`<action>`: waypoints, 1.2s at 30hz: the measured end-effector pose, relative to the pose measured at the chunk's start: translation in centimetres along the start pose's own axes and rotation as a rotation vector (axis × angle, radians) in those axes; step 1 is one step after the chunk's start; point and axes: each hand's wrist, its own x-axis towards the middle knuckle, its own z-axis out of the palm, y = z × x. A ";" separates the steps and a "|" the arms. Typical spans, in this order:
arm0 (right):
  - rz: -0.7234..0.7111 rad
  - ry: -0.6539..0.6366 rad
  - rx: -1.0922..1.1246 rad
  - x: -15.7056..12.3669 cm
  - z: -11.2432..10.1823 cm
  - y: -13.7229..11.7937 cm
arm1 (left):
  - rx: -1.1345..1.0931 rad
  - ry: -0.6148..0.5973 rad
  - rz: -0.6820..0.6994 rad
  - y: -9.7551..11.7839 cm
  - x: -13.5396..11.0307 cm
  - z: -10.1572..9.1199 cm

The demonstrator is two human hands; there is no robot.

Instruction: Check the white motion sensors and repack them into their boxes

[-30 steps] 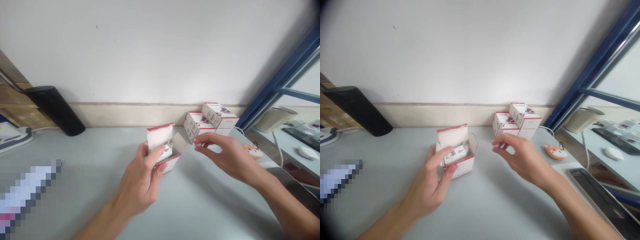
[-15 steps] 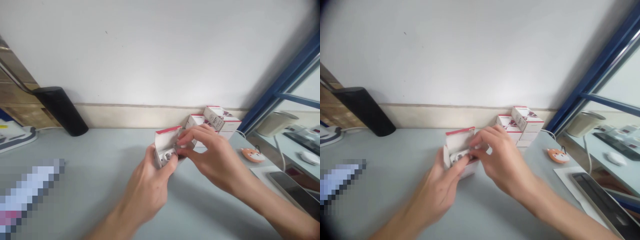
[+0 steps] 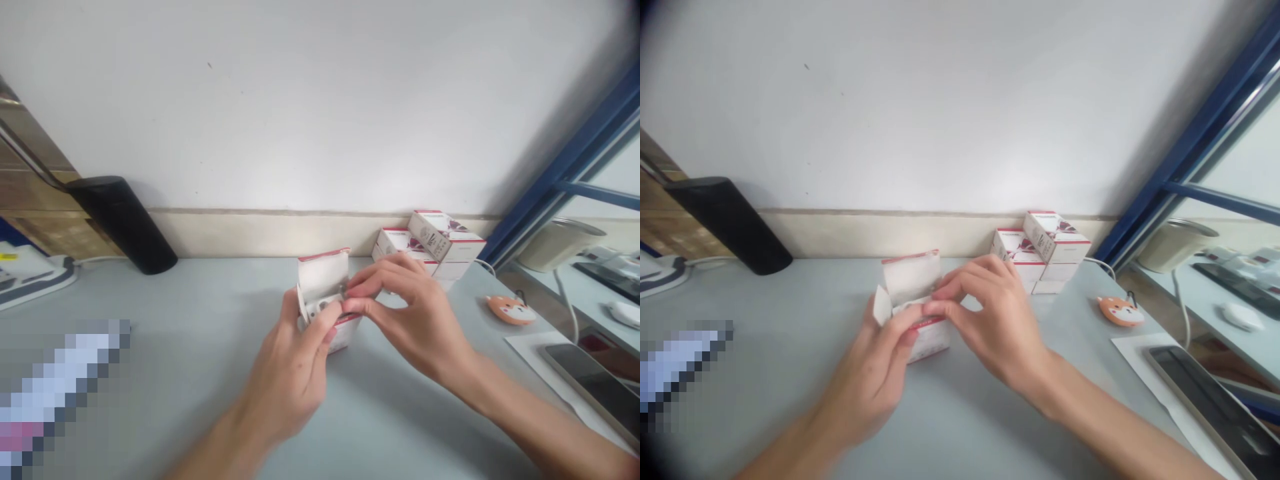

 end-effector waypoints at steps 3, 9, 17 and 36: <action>-0.128 -0.078 0.014 -0.8 0.1 0.9 | -0.112 0.111 0.001 -0.4 -0.1 0.6; -0.014 0.056 0.132 -2.8 1.6 1.9 | -0.467 0.222 -0.066 -0.7 -0.1 1.4; 0.035 -0.097 0.325 -3.1 1.8 1.7 | -0.383 0.088 0.081 -2.1 0.1 1.1; -0.050 0.057 0.364 -2.4 0.6 1.2 | -0.551 0.120 -0.011 -1.2 -0.1 2.2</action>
